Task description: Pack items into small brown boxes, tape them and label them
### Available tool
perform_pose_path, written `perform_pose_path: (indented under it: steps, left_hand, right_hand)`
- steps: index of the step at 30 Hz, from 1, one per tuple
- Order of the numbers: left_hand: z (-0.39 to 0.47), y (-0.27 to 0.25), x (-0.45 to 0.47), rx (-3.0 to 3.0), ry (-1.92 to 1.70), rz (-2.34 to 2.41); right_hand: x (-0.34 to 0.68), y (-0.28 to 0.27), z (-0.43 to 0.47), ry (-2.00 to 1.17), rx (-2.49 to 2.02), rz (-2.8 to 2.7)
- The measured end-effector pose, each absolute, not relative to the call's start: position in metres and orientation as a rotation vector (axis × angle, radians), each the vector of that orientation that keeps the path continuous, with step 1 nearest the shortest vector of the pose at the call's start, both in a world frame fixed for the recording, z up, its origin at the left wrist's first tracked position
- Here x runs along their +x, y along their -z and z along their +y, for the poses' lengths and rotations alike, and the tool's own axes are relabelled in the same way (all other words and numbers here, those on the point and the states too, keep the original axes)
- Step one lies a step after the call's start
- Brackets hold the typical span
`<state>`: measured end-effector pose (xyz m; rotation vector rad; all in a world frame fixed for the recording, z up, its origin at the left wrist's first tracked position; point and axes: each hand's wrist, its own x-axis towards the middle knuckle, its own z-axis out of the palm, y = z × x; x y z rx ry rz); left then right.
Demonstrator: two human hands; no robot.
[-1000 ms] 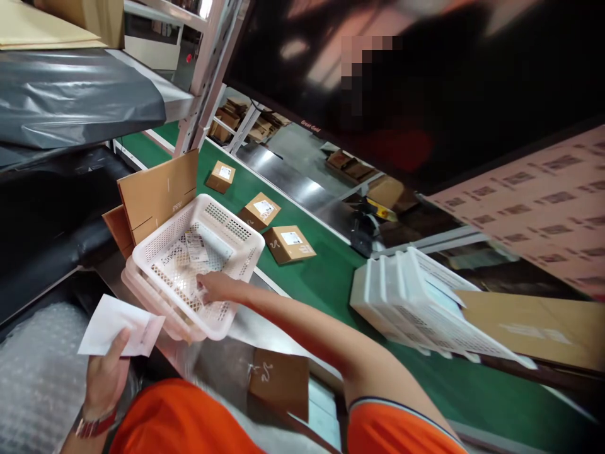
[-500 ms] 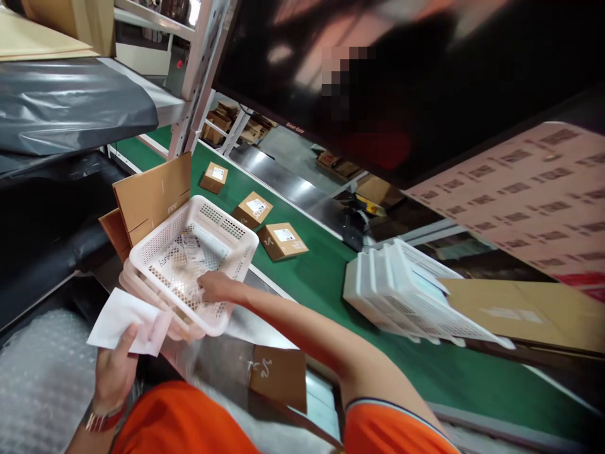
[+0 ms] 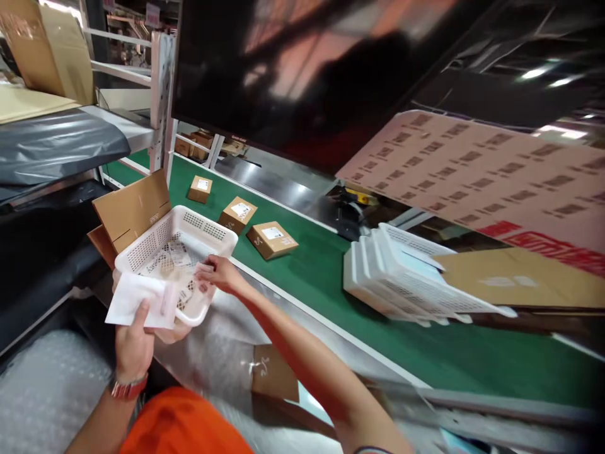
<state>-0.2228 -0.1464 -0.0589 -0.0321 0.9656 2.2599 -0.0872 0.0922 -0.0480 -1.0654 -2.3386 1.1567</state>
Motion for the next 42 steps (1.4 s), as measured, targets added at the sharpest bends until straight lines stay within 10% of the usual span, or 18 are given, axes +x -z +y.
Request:
perform_pose_path:
  steps: [6,42]
  left_hand:
    - [-0.162,0.057,-0.215,-0.049,-2.283,1.006]
    - [-0.139,0.089,-0.273,-0.110,-2.249,1.060]
  right_hand:
    - [-0.138,0.055,0.083,-0.575,-0.958,-3.127]
    - [-0.173,0.075,0.076,-0.348,-0.965,-3.632]
